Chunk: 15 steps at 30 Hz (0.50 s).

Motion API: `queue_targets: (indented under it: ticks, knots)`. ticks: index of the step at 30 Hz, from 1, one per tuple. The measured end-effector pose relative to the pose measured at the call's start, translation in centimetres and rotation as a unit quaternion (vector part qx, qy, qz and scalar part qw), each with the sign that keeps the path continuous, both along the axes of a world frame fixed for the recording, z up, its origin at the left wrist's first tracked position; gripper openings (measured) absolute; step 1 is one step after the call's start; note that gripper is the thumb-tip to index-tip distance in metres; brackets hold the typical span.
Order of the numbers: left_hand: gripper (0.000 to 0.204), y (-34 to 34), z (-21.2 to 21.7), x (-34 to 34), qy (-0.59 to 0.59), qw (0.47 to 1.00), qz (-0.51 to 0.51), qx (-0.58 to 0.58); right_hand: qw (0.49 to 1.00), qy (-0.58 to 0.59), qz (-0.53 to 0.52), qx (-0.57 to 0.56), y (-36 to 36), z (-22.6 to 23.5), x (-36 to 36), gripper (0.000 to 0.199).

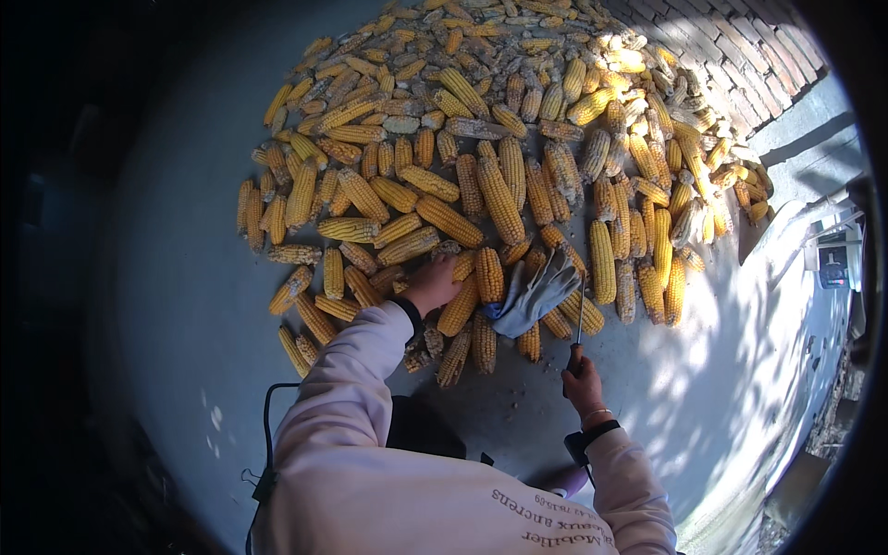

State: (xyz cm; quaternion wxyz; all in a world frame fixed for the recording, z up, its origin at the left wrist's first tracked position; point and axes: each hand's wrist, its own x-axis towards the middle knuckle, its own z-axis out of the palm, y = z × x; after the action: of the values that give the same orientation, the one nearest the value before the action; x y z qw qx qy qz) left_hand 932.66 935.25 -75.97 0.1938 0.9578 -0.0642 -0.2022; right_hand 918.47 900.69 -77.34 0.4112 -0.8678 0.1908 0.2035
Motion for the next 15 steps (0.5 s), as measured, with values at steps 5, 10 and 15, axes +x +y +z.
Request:
queue_targets:
  ticks: [5,10,15]
  knots:
    - [0.042,-1.3,-0.6,2.9,-0.039,0.999,0.022,0.020,0.994,0.099,0.014,-0.051,1.2,0.2,-0.1,0.035]
    - [0.035,-1.0,-1.0,6.8,-0.154,0.977,-0.023,0.148,0.984,0.124,0.056,-0.112,0.7,-1.0,-0.5,0.034]
    - [0.032,-0.3,-1.0,9.7,-0.125,0.954,-0.103,0.253,0.977,0.137,0.094,-0.136,0.9,-1.8,-1.5,0.041]
